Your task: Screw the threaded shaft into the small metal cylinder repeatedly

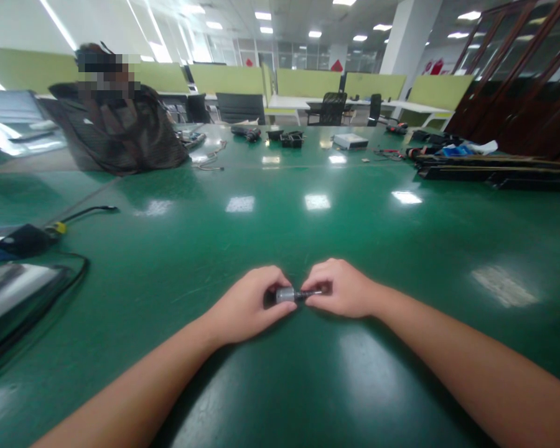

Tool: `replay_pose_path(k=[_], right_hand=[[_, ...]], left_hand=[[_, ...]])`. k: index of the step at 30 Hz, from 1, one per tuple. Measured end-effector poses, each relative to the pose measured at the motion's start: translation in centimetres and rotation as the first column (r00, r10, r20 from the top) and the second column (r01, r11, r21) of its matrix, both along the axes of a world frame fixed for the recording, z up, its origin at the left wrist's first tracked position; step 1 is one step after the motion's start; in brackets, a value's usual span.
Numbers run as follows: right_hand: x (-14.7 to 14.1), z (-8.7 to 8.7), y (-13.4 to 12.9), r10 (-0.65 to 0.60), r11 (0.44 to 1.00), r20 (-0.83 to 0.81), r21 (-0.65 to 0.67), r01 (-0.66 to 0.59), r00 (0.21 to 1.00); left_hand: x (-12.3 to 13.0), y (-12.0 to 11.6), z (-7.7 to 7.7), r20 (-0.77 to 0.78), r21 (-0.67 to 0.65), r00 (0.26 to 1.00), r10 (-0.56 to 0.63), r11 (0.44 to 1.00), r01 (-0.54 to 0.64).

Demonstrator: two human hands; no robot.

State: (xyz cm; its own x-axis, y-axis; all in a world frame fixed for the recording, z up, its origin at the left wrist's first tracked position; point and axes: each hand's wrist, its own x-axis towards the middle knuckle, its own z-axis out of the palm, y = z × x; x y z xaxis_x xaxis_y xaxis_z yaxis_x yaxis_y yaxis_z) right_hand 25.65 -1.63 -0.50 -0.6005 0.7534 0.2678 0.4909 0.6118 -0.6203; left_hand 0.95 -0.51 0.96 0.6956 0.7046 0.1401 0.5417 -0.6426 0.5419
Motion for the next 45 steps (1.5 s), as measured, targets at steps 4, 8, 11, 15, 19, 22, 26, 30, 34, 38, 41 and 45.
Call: replay_pose_path(k=[4, 8, 11, 15, 19, 22, 26, 30, 34, 38, 41, 45], right_hand=[[-0.2, -0.5, 0.0, 0.012, 0.999, 0.030, 0.052, -0.014, 0.999], [-0.2, -0.6, -0.1, 0.017, 0.997, 0.035, 0.076, -0.020, 0.999], [-0.2, -0.6, -0.4, 0.020, 0.995, 0.043, 0.095, -0.024, 0.999], [-0.3, -0.6, -0.5, 0.020, 0.994, 0.046, 0.110, -0.025, 0.999], [-0.3, -0.7, -0.4, 0.021, 0.993, 0.046, 0.114, -0.026, 0.999], [-0.3, -0.6, -0.4, 0.025, 0.993, 0.040, 0.115, -0.030, 0.999], [-0.3, -0.6, -0.4, 0.021, 0.993, 0.034, 0.117, -0.025, 0.999], [-0.3, -0.5, -0.4, 0.022, 0.994, 0.031, 0.110, -0.025, 0.999], [-0.2, -0.4, -0.4, 0.000, 0.996, 0.029, 0.093, -0.003, 1.000], [-0.2, -0.2, -0.5, -0.017, 0.997, 0.036, 0.081, 0.015, 0.999], [0.2, 0.0, -0.3, 0.004, 0.997, 0.042, 0.078, -0.007, 0.999], [1.4, 0.2, 0.4, 0.070, 0.997, 0.031, 0.029, -0.071, 0.997]], left_hand=[[0.2, 0.1, -0.1, 0.001, 0.001, 1.000, -0.003, 1.000, 0.003], [0.3, 0.1, 0.0, 0.004, 0.000, 1.000, -0.010, 1.000, 0.010], [0.3, 0.1, 0.0, 0.007, 0.004, 1.000, -0.012, 1.000, 0.012], [0.3, 0.1, -0.1, 0.008, 0.006, 1.000, -0.013, 1.000, 0.013], [0.3, 0.1, -0.1, 0.006, 0.007, 1.000, -0.015, 1.000, 0.015], [0.3, 0.1, -0.1, 0.004, 0.006, 1.000, -0.015, 1.000, 0.015], [0.3, 0.1, -0.1, 0.007, 0.004, 1.000, -0.014, 1.000, 0.014], [0.3, 0.1, 0.0, 0.003, 0.009, 1.000, -0.019, 1.000, 0.019], [0.3, 0.1, 0.1, -0.004, 0.010, 1.000, -0.029, 1.000, 0.029], [0.2, 0.1, 0.1, -0.006, 0.008, 1.000, -0.022, 1.000, 0.023], [0.1, 0.1, 0.1, -0.003, 0.009, 1.000, -0.028, 1.000, 0.028], [0.0, 0.1, 0.2, -0.002, 0.000, 0.999, -0.036, 0.999, 0.036]])
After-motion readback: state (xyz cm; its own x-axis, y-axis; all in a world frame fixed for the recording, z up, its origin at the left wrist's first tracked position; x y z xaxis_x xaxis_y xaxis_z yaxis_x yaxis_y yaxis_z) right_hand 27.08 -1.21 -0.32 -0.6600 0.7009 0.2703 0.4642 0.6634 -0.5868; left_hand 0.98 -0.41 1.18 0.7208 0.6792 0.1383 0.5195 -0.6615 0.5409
